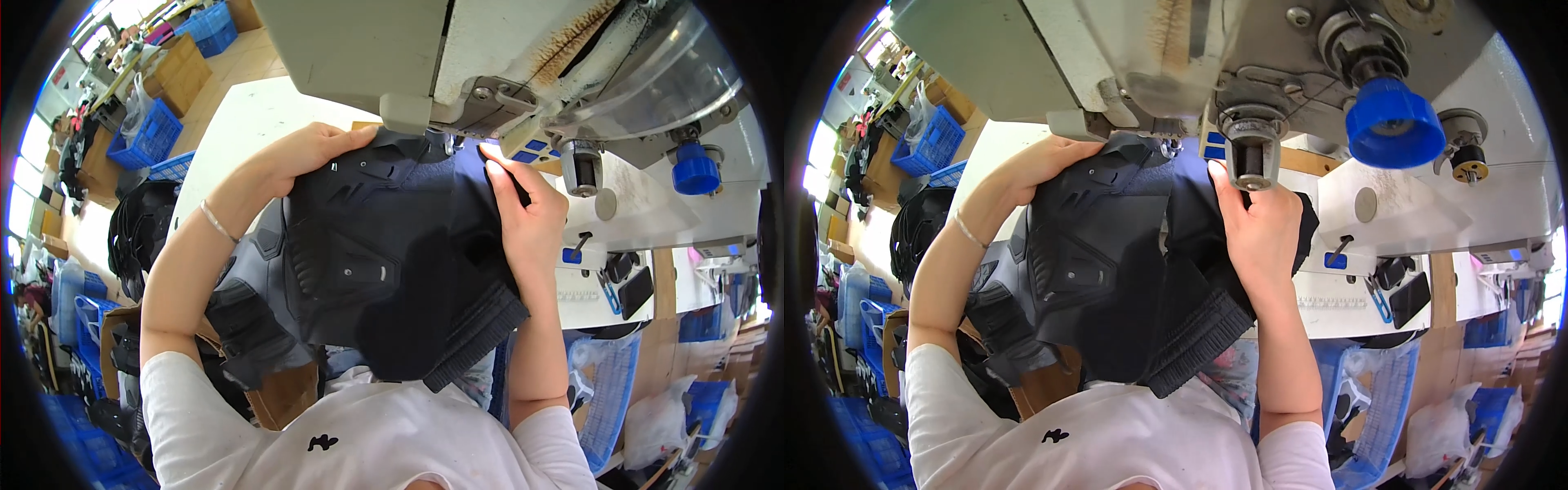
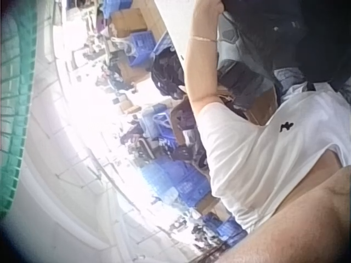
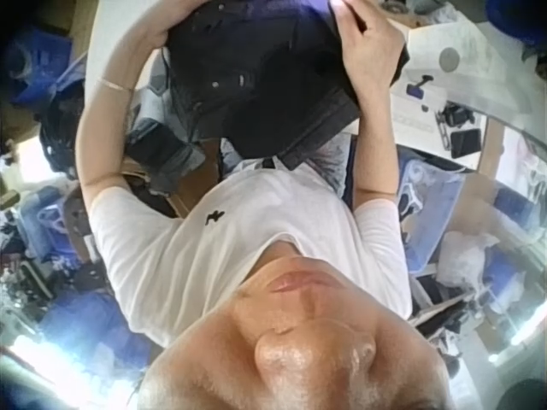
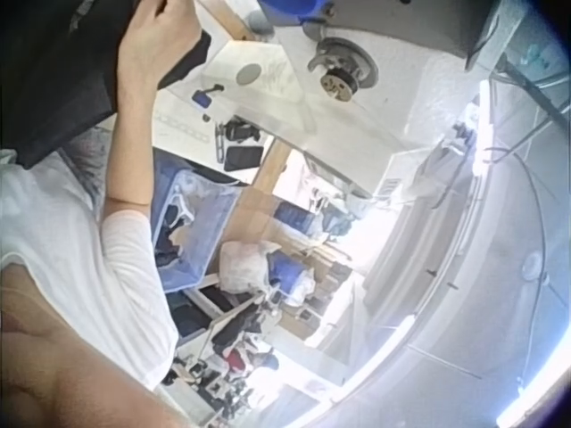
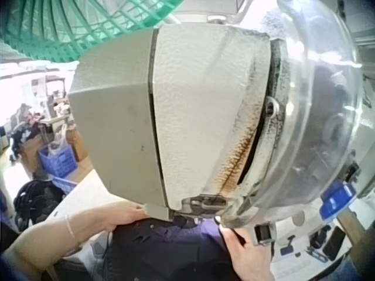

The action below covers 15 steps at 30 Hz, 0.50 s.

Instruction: Sewing and assembling black protective gear components using an industrial sewing machine in a manufacturing setting.

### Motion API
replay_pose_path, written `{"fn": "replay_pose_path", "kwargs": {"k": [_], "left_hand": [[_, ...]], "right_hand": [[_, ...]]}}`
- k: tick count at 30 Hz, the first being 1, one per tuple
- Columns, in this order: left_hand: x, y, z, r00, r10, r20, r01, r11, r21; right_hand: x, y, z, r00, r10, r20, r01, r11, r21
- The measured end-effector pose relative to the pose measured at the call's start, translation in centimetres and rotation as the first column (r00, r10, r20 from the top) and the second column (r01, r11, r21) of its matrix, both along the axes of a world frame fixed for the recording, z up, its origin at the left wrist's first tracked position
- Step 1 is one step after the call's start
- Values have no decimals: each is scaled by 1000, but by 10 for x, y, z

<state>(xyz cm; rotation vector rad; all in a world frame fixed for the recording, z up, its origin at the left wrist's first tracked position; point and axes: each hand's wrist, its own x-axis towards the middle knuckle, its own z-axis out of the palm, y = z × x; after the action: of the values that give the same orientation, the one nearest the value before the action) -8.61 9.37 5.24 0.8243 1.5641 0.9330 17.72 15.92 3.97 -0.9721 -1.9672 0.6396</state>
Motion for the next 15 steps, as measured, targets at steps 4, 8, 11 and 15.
{"fn": "replay_pose_path", "kwargs": {"k": [4, 8, 11, 15], "left_hand": [[0, 11, -26, 979, -112, 169, 137, 980, -145], [1, 6, -16, 999, -44, -5, 43, 990, -132], [4, -1, 12, 998, 6, -70, -7, 1000, -19], [2, 4, 21, 999, 38, -27, -40, 996, -82]], "right_hand": [[0, 3, -1, 1000, 21, -13, -20, 999, 44], [-1, 6, -5, 998, 23, -64, -14, 991, 130], [1, 10, -4, 998, 17, -57, -9, 990, 142], [1, 9, -1, 998, 37, -57, -29, 990, 135]]}}
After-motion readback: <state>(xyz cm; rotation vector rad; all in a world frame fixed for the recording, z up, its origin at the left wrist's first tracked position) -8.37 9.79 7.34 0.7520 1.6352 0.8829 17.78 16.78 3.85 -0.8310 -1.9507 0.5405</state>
